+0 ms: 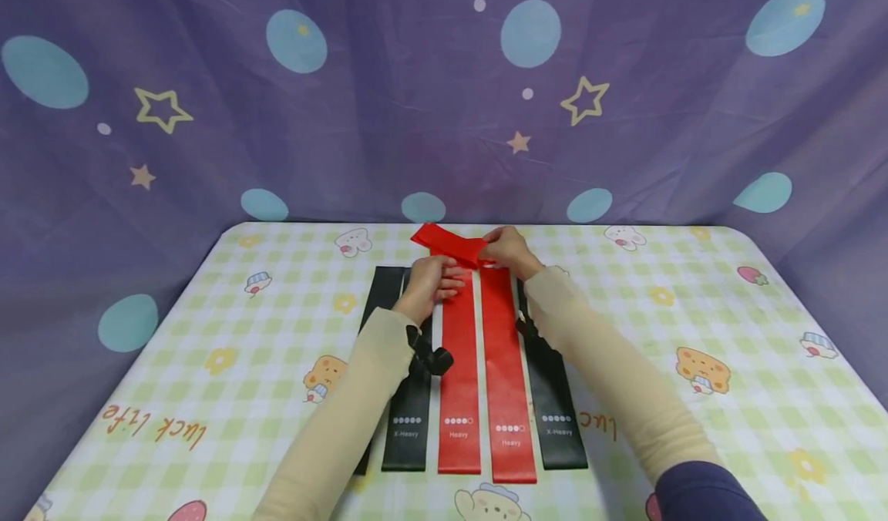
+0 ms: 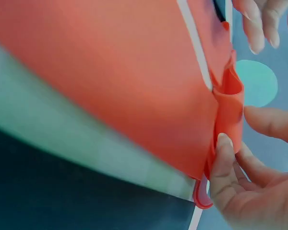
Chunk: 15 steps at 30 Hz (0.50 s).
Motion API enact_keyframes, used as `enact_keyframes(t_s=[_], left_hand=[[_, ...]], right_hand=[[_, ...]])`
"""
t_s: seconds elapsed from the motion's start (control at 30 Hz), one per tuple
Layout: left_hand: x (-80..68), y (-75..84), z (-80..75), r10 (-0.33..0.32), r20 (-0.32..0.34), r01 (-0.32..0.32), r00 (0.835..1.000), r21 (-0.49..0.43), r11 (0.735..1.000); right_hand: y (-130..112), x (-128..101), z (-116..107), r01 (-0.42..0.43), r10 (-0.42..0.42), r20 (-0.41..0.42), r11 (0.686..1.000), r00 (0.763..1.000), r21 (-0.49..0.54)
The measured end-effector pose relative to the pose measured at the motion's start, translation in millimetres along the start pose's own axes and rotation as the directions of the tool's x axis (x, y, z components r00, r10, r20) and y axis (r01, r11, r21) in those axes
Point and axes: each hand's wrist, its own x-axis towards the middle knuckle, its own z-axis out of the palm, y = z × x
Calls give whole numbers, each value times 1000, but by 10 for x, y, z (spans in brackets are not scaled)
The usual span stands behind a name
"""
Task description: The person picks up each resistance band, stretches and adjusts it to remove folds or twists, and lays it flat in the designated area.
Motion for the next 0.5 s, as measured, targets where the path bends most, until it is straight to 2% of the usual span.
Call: enact_keyframes(t_s=[0.1, 0.23, 0.4, 0.5], left_hand=[[46, 12, -29, 2, -17, -2, 1000, 6, 1000], [83, 13, -56, -1, -40, 2, 999, 22, 1000], [116, 0, -66, -7, -56, 9, 998, 23, 1000], [134, -14, -63, -12, -52, 13, 999, 18, 1000]], right_hand=[[7, -10, 28, 4, -4, -1, 1000, 1000, 5], [-7, -19, 40, -14, 14, 11, 998, 1000, 63], [-32, -20, 32, -41, 39, 35, 998, 999, 38], [-38, -18, 14, -53, 49, 69, 997, 996, 58]])
